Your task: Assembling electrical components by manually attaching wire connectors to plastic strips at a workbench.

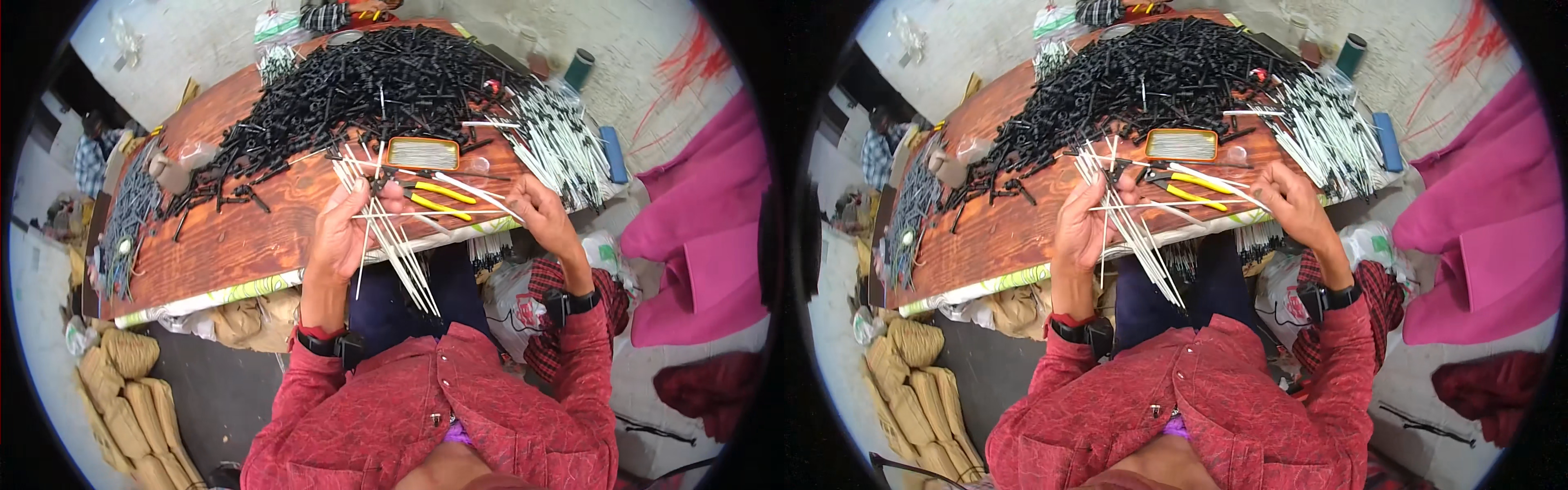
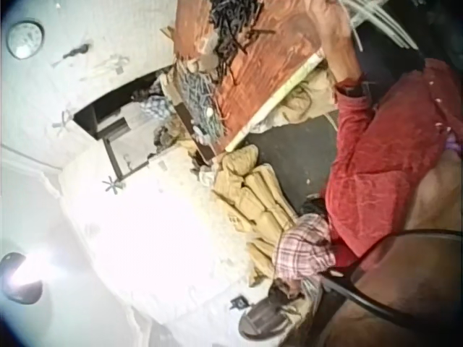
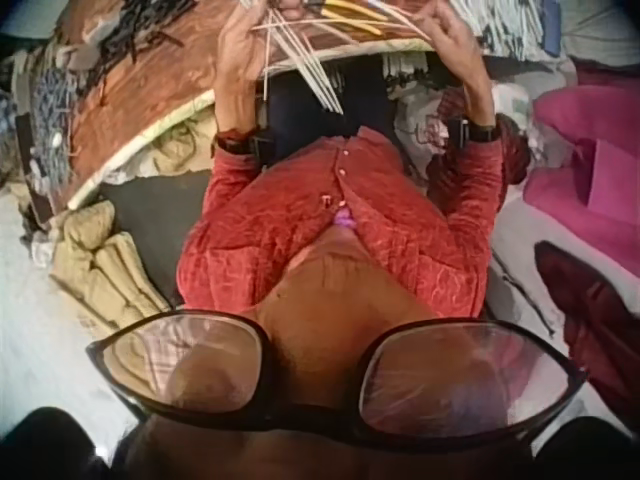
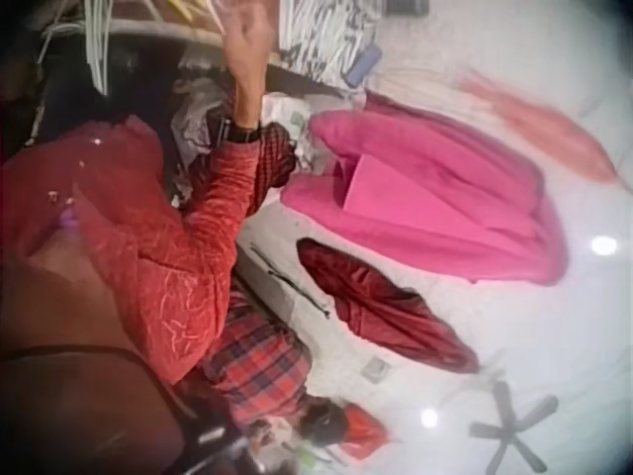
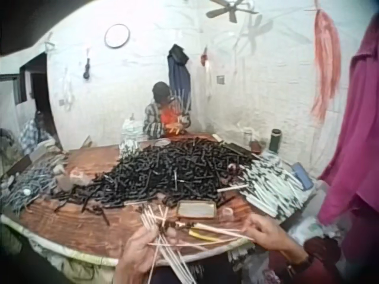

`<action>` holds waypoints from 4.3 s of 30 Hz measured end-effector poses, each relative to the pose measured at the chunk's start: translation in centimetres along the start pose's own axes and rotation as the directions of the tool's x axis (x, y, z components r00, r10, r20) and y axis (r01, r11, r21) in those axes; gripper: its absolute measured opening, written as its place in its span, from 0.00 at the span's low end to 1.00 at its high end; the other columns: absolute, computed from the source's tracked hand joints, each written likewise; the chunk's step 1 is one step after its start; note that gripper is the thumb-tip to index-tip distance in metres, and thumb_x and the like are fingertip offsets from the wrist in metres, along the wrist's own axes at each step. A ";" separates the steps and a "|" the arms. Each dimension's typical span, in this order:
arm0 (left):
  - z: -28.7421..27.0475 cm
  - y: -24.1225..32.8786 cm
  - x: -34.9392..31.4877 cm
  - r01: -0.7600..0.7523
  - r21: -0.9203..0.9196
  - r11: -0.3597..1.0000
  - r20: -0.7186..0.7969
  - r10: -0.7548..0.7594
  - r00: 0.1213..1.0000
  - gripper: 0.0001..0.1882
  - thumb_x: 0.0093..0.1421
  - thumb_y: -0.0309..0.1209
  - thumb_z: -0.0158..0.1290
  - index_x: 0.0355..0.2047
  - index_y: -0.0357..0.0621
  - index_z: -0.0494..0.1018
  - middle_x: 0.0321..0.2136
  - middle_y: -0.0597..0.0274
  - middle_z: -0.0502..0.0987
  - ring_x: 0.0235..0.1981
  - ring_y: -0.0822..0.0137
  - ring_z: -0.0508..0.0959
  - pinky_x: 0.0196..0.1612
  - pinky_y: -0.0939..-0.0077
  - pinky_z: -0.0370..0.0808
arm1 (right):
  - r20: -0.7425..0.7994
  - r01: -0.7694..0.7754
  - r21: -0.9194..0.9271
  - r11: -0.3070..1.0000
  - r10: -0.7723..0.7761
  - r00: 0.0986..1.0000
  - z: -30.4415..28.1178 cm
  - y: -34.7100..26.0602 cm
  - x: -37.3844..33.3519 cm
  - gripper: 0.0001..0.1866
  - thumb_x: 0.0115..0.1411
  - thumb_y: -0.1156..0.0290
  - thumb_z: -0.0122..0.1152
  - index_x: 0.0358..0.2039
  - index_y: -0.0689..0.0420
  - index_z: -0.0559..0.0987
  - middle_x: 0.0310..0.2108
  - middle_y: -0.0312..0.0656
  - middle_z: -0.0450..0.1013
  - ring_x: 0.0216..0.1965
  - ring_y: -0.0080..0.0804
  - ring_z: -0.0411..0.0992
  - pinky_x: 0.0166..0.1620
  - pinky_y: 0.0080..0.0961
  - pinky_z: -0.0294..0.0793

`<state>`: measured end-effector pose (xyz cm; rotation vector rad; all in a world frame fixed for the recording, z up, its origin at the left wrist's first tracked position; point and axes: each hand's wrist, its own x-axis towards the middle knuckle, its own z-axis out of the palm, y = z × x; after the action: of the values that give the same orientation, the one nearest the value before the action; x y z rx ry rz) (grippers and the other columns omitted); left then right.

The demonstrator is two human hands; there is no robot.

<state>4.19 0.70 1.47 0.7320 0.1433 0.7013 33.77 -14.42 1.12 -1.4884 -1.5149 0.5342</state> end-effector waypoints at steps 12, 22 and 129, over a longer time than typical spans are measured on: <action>1.0 -2.8 0.7 -0.089 0.189 0.978 -0.104 0.111 0.988 0.24 0.67 0.29 0.48 0.62 0.40 0.58 0.34 0.59 0.76 0.35 0.69 0.77 0.48 0.67 0.78 | 0.060 -0.234 0.588 0.775 0.247 0.967 7.1 0.5 -3.3 0.11 0.69 0.61 0.50 0.32 0.53 0.68 0.19 0.26 0.59 0.18 0.13 0.53 0.22 0.14 0.51; 2.8 -2.7 0.3 -0.274 -0.085 0.958 -0.133 0.262 0.956 0.21 0.68 0.26 0.45 0.61 0.45 0.58 0.46 0.52 0.75 0.41 0.68 0.77 0.50 0.67 0.77 | 0.094 -0.241 0.809 0.537 0.287 0.953 11.9 0.1 -5.2 0.13 0.69 0.60 0.50 0.34 0.56 0.70 0.19 0.26 0.58 0.19 0.13 0.52 0.23 0.15 0.49; -0.1 -2.3 -2.2 -0.062 -0.126 0.990 -0.148 0.043 0.988 0.12 0.65 0.23 0.44 0.49 0.44 0.66 0.27 0.68 0.64 0.26 0.75 0.64 0.31 0.80 0.67 | -0.056 -0.134 0.862 0.488 0.355 0.933 -10.5 7.0 4.3 0.21 0.64 0.73 0.56 0.57 0.59 0.66 0.29 0.30 0.68 0.28 0.17 0.66 0.33 0.13 0.71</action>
<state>3.67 -1.85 -0.35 0.5613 0.2100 0.8069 46.92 -12.15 1.76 -0.8986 -0.6226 1.0608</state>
